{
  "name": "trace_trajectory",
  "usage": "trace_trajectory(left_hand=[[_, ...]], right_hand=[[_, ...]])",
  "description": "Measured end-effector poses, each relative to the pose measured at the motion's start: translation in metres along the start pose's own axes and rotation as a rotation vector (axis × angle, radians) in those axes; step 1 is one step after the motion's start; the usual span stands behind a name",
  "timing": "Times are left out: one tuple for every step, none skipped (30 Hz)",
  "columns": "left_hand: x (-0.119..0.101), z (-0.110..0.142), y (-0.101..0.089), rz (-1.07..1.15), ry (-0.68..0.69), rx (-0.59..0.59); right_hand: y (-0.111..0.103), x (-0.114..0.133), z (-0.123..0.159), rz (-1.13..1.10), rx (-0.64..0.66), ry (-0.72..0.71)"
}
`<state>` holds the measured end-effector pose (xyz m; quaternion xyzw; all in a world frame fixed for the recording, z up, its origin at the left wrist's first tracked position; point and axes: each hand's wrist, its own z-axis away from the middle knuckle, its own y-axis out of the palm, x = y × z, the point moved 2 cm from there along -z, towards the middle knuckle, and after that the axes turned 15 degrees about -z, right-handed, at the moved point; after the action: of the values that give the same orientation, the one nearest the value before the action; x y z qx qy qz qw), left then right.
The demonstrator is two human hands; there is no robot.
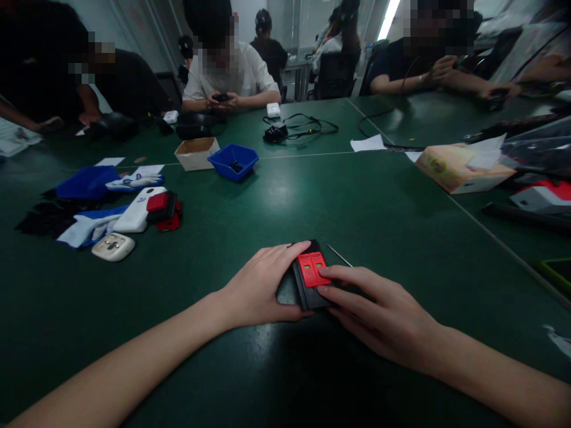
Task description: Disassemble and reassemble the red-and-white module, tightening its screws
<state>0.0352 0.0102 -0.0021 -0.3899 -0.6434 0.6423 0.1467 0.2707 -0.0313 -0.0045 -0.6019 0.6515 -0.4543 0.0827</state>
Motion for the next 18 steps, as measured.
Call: trace_trajectory(left_hand=[[0.000, 0.000, 0.000, -0.019, -0.012, 0.003], [0.001, 0.001, 0.001, -0.038, -0.026, 0.006], [0.002, 0.001, 0.001, -0.051, -0.038, 0.007], [0.002, 0.001, 0.001, -0.056, -0.045, 0.005], [0.003, 0.002, 0.001, -0.053, -0.043, 0.000], [0.004, 0.002, 0.001, -0.043, -0.035, -0.004], [0.004, 0.002, 0.001, -0.031, -0.021, -0.005], [0.005, 0.002, 0.000, -0.018, -0.008, -0.003], [0.006, 0.002, -0.001, -0.002, 0.005, -0.005], [0.007, 0.002, -0.001, 0.021, 0.017, -0.009], [0.008, 0.002, -0.002, 0.048, 0.023, -0.020], [0.008, 0.002, -0.003, 0.077, 0.021, -0.037], [0.008, 0.003, -0.003, 0.104, 0.012, -0.055], [0.008, 0.003, -0.003, 0.126, -0.002, -0.070], [0.006, 0.003, -0.003, 0.141, -0.022, -0.084], [0.004, 0.004, -0.002, 0.150, -0.047, -0.095], [0.000, 0.004, -0.001, 0.154, -0.077, -0.113], [-0.003, 0.003, -0.001, 0.156, -0.114, -0.135]], right_hand=[[0.000, 0.000, 0.000, 0.000, 0.003, 0.002], [0.000, 0.000, 0.001, 0.000, 0.005, 0.008], [0.000, -0.001, 0.001, -0.001, 0.008, 0.015], [0.000, -0.001, 0.001, -0.004, 0.012, 0.022], [0.000, -0.002, 0.001, -0.008, 0.015, 0.028], [0.000, -0.002, 0.001, -0.010, 0.017, 0.033], [0.000, -0.002, 0.001, -0.012, 0.018, 0.034], [0.000, -0.001, 0.000, -0.014, 0.019, 0.032], [0.000, -0.001, 0.000, -0.015, 0.019, 0.029], [-0.001, 0.000, -0.001, -0.017, 0.015, 0.029], [-0.001, 0.001, -0.001, -0.022, 0.010, 0.029], [-0.002, 0.001, -0.002, -0.031, 0.004, 0.029], [-0.002, 0.002, -0.002, -0.042, -0.004, 0.030], [-0.003, 0.002, -0.002, -0.054, -0.012, 0.031], [-0.002, 0.002, -0.002, -0.066, -0.020, 0.034], [-0.002, 0.002, -0.001, -0.077, -0.027, 0.042], [-0.001, 0.001, -0.001, -0.085, -0.036, 0.059], [0.000, 0.000, -0.001, -0.089, -0.044, 0.084]])
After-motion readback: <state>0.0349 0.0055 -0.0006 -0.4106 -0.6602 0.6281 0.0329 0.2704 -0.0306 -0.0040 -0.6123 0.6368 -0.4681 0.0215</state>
